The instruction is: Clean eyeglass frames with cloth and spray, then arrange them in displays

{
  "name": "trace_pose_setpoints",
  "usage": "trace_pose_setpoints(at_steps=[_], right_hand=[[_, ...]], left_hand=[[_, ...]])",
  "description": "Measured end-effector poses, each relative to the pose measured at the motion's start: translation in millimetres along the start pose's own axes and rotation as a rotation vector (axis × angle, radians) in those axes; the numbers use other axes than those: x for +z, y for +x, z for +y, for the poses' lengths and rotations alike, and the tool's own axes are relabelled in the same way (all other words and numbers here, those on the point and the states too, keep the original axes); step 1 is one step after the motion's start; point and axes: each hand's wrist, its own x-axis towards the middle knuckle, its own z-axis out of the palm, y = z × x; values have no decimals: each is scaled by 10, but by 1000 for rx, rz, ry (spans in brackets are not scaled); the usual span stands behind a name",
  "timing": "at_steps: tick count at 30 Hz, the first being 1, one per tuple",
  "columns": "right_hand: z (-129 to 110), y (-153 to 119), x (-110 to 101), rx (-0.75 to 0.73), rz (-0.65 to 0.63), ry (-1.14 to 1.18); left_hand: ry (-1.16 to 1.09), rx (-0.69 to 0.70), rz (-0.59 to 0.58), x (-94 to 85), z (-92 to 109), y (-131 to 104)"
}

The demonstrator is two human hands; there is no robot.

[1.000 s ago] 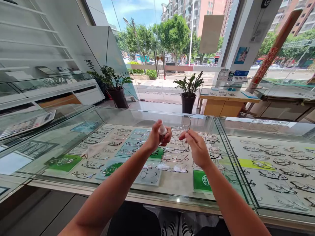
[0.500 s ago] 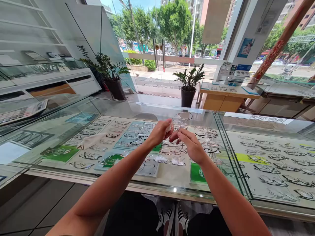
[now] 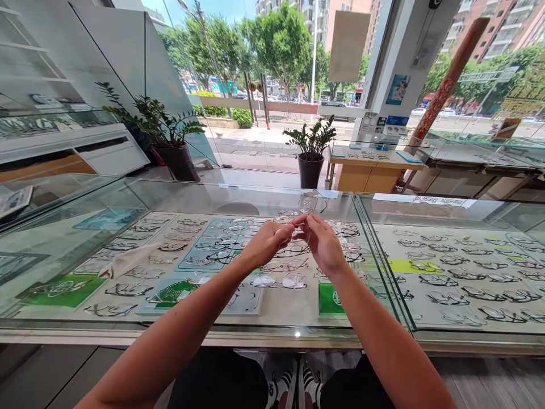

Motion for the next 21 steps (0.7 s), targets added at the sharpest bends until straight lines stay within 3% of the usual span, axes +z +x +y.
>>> trace_pose_setpoints(at_steps=[6, 11, 16, 21], right_hand=[[-24, -12, 13, -2, -20, 15], [-181, 14, -125, -68, -39, 33], [-293, 77, -288, -111, -31, 58], [-262, 117, -331, -70, -50, 62]], left_hand=[[-31, 4, -26, 14, 13, -14], [-104, 61, 134, -172, 17, 62], [-36, 114, 451, -653, -76, 147], [119, -22, 698, -1414, -507, 48]])
